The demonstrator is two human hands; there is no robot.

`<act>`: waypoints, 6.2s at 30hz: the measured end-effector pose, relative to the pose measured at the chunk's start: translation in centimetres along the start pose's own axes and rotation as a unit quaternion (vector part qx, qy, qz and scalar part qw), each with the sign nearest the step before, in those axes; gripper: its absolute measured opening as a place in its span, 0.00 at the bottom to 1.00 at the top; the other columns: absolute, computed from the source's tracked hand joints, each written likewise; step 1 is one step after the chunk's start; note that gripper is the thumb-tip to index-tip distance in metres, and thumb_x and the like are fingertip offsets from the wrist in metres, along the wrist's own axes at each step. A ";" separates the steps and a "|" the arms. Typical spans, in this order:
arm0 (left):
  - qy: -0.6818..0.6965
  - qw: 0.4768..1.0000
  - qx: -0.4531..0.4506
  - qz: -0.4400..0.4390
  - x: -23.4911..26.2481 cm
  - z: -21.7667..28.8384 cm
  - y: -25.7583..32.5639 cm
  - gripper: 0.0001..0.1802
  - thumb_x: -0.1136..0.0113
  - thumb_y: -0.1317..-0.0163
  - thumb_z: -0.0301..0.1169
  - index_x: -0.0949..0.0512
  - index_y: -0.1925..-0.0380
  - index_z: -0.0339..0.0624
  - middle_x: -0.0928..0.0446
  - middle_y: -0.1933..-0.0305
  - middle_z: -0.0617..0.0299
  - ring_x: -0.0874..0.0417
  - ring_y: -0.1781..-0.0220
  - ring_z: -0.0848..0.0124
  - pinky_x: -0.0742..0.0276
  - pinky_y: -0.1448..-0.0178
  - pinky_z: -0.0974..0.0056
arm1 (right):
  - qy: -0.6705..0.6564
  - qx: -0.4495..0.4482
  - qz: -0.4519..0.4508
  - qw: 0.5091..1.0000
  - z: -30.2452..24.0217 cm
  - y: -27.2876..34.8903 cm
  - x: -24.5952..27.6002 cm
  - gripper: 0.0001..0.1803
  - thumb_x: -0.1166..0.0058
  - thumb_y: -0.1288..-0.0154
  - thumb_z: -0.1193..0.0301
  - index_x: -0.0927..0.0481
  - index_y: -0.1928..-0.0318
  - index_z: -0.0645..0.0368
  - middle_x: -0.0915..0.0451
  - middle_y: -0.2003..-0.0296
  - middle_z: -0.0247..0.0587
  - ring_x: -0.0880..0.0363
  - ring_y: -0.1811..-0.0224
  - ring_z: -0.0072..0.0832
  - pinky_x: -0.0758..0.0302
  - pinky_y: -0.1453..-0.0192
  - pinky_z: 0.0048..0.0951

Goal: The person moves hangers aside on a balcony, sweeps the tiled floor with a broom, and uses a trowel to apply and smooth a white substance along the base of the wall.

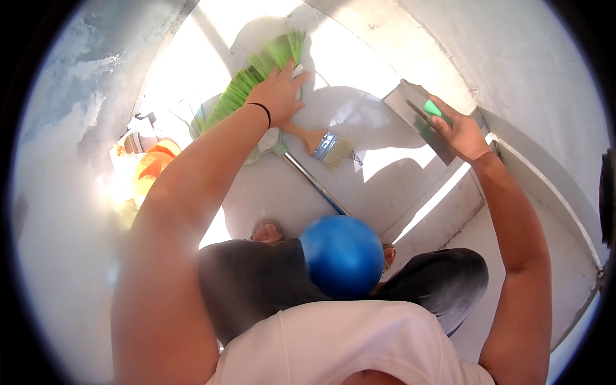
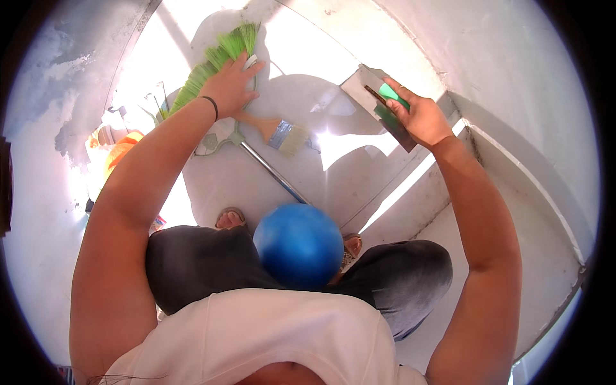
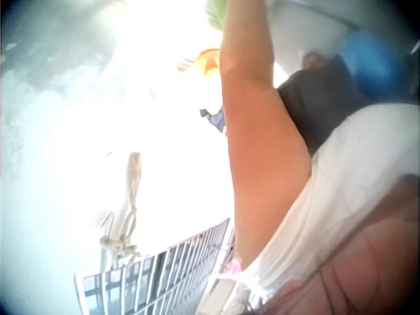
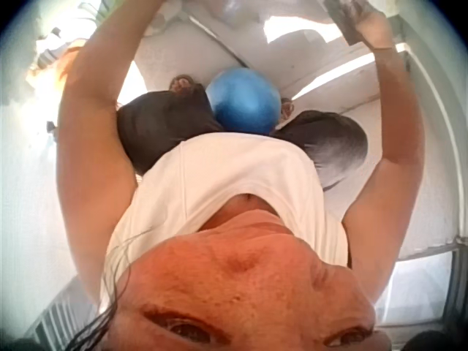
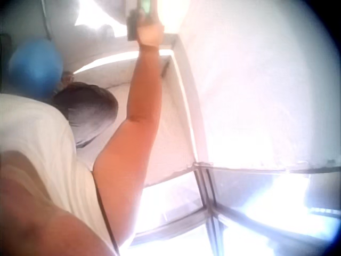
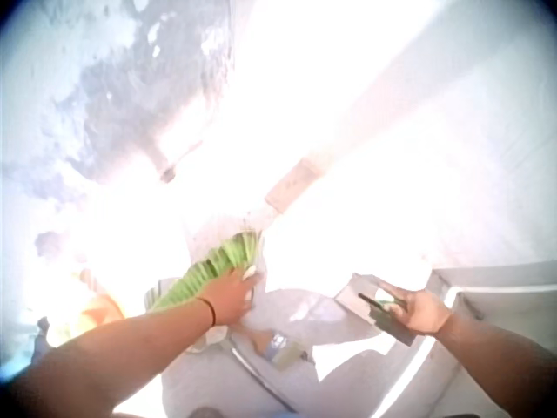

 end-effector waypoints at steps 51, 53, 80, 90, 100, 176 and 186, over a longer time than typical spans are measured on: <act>0.005 1.000 0.019 0.017 -0.2 -1.7 0.5 0.36 0.40 0.37 0.44 0.41 0.29 0.62 0.51 0.24 0.48 0.45 0.25 0.47 0.34 0.29 0.50 | 0.131 0.079 0.011 0.988 -10.7 -7.8 -0.6 0.25 0.55 0.27 0.53 0.34 0.31 0.30 0.17 0.53 0.46 0.18 0.53 0.41 0.24 0.46 0.38; 0.010 1.000 0.018 0.009 -0.1 -1.3 0.6 0.36 0.40 0.37 0.44 0.41 0.29 0.62 0.51 0.24 0.48 0.46 0.24 0.47 0.34 0.29 0.50 | 0.134 0.066 0.023 0.989 -12.6 -9.2 -0.3 0.25 0.56 0.27 0.52 0.34 0.31 0.30 0.17 0.53 0.45 0.18 0.53 0.40 0.24 0.46 0.38; 0.016 0.999 0.007 0.043 0.5 -1.5 0.7 0.34 0.41 0.39 0.43 0.37 0.32 0.57 0.51 0.24 0.48 0.46 0.24 0.47 0.33 0.31 0.49 | 0.082 -0.012 0.058 0.995 -16.1 -8.1 -2.8 0.27 0.59 0.27 0.51 0.38 0.30 0.31 0.19 0.49 0.46 0.20 0.48 0.44 0.24 0.44 0.40; 0.115 0.972 0.184 0.095 1.4 -11.4 6.3 0.29 0.41 0.44 0.45 0.30 0.41 0.56 0.50 0.25 0.46 0.38 0.28 0.50 0.33 0.32 0.50 | 0.060 -0.057 0.036 0.996 -3.3 5.5 -3.5 0.26 0.53 0.29 0.56 0.34 0.31 0.35 0.19 0.53 0.58 0.21 0.50 0.54 0.26 0.45 0.44; -0.028 0.972 0.143 0.186 1.7 -9.2 9.5 0.34 0.40 0.40 0.49 0.34 0.34 0.54 0.45 0.27 0.49 0.40 0.27 0.54 0.38 0.29 0.52 | 0.054 -0.050 0.044 0.996 -3.9 5.1 -3.4 0.27 0.51 0.31 0.58 0.32 0.32 0.41 0.21 0.51 0.60 0.24 0.46 0.56 0.28 0.43 0.42; -0.048 0.936 0.032 0.346 -1.6 -12.9 12.2 0.18 0.47 0.43 0.33 0.24 0.51 0.45 0.28 0.42 0.61 0.30 0.38 0.64 0.47 0.27 0.51 | 0.080 0.024 0.075 0.994 -33.1 -10.5 -8.5 0.27 0.57 0.27 0.52 0.37 0.30 0.35 0.16 0.61 0.49 0.17 0.57 0.49 0.22 0.51 0.43; -0.048 0.937 0.049 0.341 -1.7 -14.0 13.0 0.17 0.47 0.44 0.33 0.24 0.53 0.45 0.28 0.44 0.60 0.27 0.43 0.65 0.45 0.29 0.51 | 0.161 0.082 0.009 0.984 -32.8 -10.1 -10.3 0.27 0.55 0.27 0.57 0.39 0.30 0.37 0.16 0.60 0.49 0.16 0.61 0.48 0.21 0.58 0.44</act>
Point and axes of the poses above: each hand's wrist, its own y-axis away from the middle knuckle, its own x-axis out of the back of the hand, z = x × y, the point moved 8 cm from there along -y, towards the middle knuckle
